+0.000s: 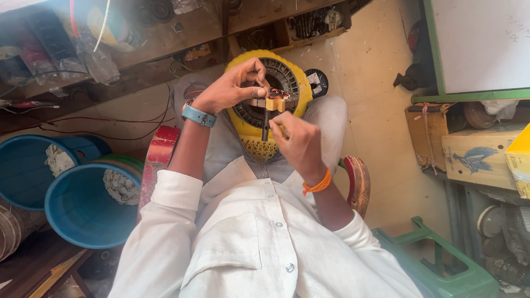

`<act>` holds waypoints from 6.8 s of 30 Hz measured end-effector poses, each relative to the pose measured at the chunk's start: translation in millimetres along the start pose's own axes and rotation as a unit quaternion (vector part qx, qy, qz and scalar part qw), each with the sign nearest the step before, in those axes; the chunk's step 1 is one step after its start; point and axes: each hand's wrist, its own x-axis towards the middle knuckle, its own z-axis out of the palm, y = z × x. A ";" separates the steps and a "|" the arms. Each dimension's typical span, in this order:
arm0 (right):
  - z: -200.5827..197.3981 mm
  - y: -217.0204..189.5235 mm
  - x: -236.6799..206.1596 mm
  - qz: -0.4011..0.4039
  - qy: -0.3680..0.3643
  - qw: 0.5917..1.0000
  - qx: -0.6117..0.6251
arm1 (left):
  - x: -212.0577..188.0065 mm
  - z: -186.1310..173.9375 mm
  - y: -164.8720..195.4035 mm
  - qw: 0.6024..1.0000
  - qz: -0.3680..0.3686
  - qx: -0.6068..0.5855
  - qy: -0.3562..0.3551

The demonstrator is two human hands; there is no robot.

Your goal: The person sits with a small motor armature held in a yellow clamp holder and works copper wire around its slots by hand, pressing and routing the wire coils and adjusting the windings on the armature throughout the clip.

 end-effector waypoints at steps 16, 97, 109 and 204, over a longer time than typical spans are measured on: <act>-0.9 65.6 -44.5 0.099 0.040 0.990 0.088 | -20.8 85.9 7.0 0.830 0.179 0.453 0.272; -15.7 56.2 113.6 -0.058 -0.070 0.995 0.032 | -25.9 65.9 -7.8 0.865 0.189 0.403 0.231; -46.1 -7.8 97.7 -0.128 -0.105 0.986 -0.015 | -10.4 34.8 -10.8 0.973 0.137 0.085 0.164; -30.2 44.6 8.7 -0.037 0.058 0.995 0.069 | -23.5 74.0 -25.1 0.821 0.217 0.456 0.265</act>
